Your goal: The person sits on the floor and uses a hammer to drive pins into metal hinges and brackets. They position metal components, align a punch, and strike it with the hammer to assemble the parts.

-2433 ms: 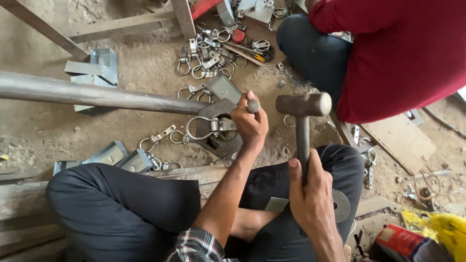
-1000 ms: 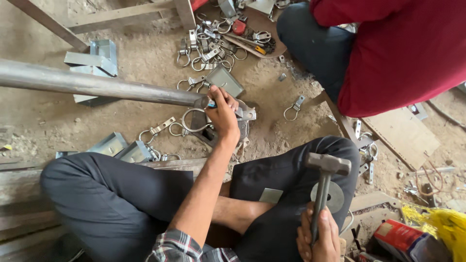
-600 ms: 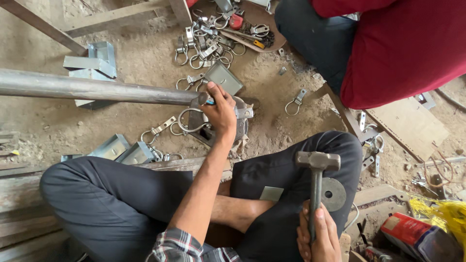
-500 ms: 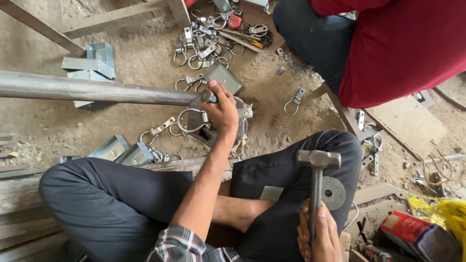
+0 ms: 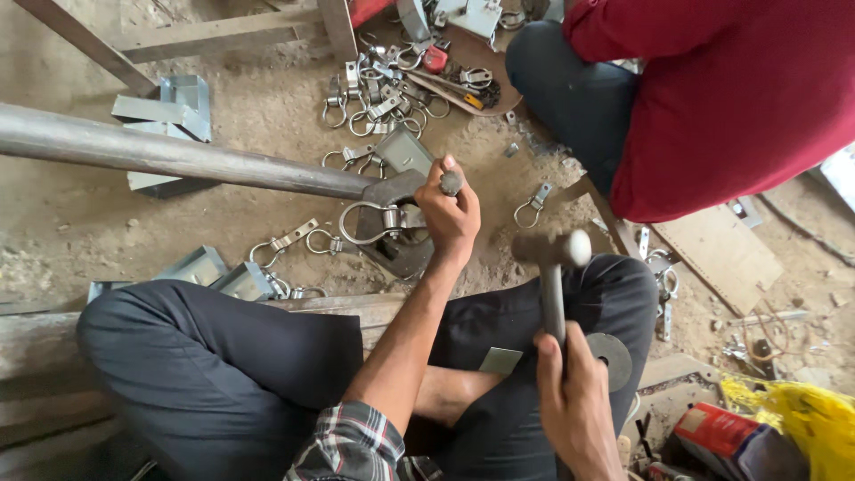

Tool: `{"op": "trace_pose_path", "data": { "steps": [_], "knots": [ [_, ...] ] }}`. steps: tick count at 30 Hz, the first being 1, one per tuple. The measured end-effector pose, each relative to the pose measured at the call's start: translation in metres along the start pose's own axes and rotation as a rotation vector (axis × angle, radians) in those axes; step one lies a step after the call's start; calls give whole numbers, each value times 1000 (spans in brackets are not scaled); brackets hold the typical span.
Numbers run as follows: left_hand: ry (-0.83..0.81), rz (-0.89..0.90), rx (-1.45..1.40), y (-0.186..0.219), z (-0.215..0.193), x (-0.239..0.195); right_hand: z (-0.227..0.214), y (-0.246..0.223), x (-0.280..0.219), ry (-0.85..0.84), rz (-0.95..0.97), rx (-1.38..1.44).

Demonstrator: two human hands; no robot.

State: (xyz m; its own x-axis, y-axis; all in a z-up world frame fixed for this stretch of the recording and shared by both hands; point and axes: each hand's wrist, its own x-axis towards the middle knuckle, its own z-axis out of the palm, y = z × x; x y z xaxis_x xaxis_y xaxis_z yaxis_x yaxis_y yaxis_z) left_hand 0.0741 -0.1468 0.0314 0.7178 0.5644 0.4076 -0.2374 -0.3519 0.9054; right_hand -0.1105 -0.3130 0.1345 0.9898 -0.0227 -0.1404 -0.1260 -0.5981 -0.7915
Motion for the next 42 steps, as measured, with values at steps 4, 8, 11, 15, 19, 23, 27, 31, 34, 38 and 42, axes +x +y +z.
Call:
{"op": "trace_pose_path", "data": {
  "steps": [4, 8, 11, 15, 19, 23, 27, 31, 34, 38, 42],
  "knots": [
    [6, 103, 47, 3, 2, 2, 5, -30, 34, 42, -178, -43],
    [-39, 211, 67, -1, -5, 1, 28, -50, 56, 117, -416, -212],
    [-27, 232, -55, 6, -10, 1, 28, -68, 64, 63, -381, -170],
    [-68, 25, -8, 10, -3, 3, -15, -86, 58, 192, -363, -82],
    [-67, 52, -3, -4, 0, -2, -31, -84, 51, 92, -429, 824],
    [-79, 87, -43, -5, 3, -5, 4, -68, 60, 246, -498, -327],
    [61, 110, 38, -4, -9, -3, 14, -49, 54, 8, -316, -114],
    [-47, 65, -167, -5, 2, -9, -18, -20, 6, -20, -33, 215],
    [12, -73, -292, -12, -14, 1, -14, -3, -32, -37, 169, 508],
    [-87, -470, -382, -18, -67, 24, 3, 19, -55, 46, 432, 636],
    [-370, -773, -465, -11, -149, 26, 8, 16, -43, -152, 393, 337]
  ]
}}
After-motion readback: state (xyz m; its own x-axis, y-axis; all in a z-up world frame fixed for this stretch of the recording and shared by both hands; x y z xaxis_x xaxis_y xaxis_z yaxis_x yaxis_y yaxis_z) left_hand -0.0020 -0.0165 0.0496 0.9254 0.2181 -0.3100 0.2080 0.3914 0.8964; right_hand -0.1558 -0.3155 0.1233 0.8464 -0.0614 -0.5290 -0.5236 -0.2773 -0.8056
